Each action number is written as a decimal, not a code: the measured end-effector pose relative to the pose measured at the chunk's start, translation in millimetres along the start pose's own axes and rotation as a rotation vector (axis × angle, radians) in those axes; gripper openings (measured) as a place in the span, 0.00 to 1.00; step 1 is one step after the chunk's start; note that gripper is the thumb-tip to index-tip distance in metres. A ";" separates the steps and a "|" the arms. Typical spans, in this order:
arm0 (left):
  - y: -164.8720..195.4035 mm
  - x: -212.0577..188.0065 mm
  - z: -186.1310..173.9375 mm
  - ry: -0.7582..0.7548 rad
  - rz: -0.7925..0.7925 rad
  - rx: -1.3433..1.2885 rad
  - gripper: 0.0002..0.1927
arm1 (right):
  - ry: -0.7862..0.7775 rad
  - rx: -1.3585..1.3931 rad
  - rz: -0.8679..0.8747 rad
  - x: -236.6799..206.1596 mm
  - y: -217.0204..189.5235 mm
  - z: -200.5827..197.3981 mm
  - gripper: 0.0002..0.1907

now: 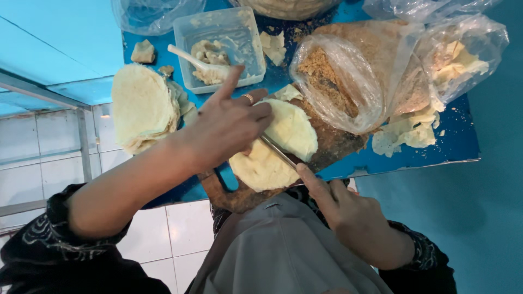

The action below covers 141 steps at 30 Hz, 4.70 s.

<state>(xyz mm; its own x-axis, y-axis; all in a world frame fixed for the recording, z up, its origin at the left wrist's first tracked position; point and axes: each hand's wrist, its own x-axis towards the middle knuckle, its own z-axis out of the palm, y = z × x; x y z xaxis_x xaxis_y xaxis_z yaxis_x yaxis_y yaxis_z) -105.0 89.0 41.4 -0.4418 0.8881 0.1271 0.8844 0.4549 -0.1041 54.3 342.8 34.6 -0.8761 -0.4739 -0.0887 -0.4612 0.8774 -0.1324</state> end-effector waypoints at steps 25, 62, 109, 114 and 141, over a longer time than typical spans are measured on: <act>-5.0 10.8 10.2 -0.027 -0.019 0.033 0.30 | 0.197 -0.162 -0.040 15.4 -8.2 -0.9 0.43; 36.9 -59.6 1.6 0.335 -0.153 0.099 0.17 | 0.739 -0.056 0.106 28.7 195.0 -20.6 0.19; 63.7 -77.7 5.7 0.689 -0.434 -0.721 0.21 | 0.214 0.236 -0.079 115.1 69.0 -138.1 0.14; 42.1 -65.4 -22.4 0.773 -0.257 -0.804 0.48 | 0.058 0.380 -0.283 104.0 30.6 -136.6 0.12; 18.4 -150.8 -11.8 0.550 -0.720 -1.461 0.07 | -0.215 0.966 -0.356 156.9 19.3 -58.3 0.22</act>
<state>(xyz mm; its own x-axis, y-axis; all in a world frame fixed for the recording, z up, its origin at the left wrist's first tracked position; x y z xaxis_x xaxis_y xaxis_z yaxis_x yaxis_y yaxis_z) -20.3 -37.4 32.1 -0.9571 0.2806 0.0717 0.0777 0.0104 0.9969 -100.2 289.7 75.6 -0.6253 -0.7787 -0.0506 -0.2961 0.2967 -0.9079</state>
